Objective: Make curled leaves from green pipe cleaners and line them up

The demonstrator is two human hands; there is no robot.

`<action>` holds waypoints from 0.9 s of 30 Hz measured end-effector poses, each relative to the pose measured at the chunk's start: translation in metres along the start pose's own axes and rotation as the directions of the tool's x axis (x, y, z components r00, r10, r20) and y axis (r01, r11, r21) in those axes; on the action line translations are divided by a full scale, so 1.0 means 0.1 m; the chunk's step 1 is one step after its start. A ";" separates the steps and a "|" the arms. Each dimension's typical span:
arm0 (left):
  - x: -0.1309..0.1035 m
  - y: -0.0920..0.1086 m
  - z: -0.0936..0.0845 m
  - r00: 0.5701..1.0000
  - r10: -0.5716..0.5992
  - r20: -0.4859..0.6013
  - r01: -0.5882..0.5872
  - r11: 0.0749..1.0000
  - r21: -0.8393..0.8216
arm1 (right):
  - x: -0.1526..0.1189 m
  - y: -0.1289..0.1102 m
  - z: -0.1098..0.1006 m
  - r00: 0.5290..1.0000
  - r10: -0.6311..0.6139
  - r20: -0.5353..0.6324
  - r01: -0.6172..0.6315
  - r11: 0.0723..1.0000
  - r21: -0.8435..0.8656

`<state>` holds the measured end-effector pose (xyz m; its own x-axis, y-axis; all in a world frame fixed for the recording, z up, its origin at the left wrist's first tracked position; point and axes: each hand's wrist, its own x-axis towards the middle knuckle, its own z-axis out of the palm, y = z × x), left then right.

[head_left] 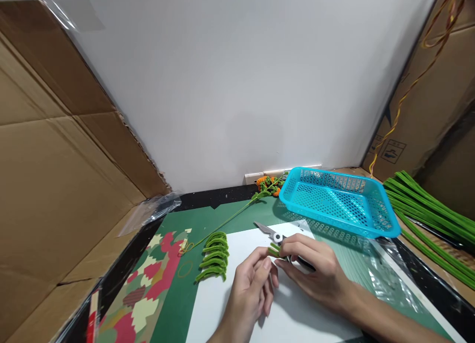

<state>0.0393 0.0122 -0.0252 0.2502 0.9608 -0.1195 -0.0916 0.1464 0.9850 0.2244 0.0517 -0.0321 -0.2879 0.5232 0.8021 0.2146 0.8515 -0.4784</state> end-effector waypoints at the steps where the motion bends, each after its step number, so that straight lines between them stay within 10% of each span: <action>1: 0.01 -0.01 0.00 1.000 0.011 -0.002 -0.011 1.000 0.007 | 0.00 0.00 0.00 1.000 -0.007 0.015 0.007 1.000 -0.008; 27: -0.05 -0.01 0.05 0.998 -0.043 -0.034 0.047 0.990 0.131 | 0.01 0.01 -0.07 0.967 -0.062 0.247 0.115 0.972 -0.203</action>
<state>0.0430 0.0058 -0.0251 0.2212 0.9609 -0.1662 0.0477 0.1596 0.9860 0.2314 0.0527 -0.0295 -0.5226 0.4613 0.7170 0.3653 0.8810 -0.3006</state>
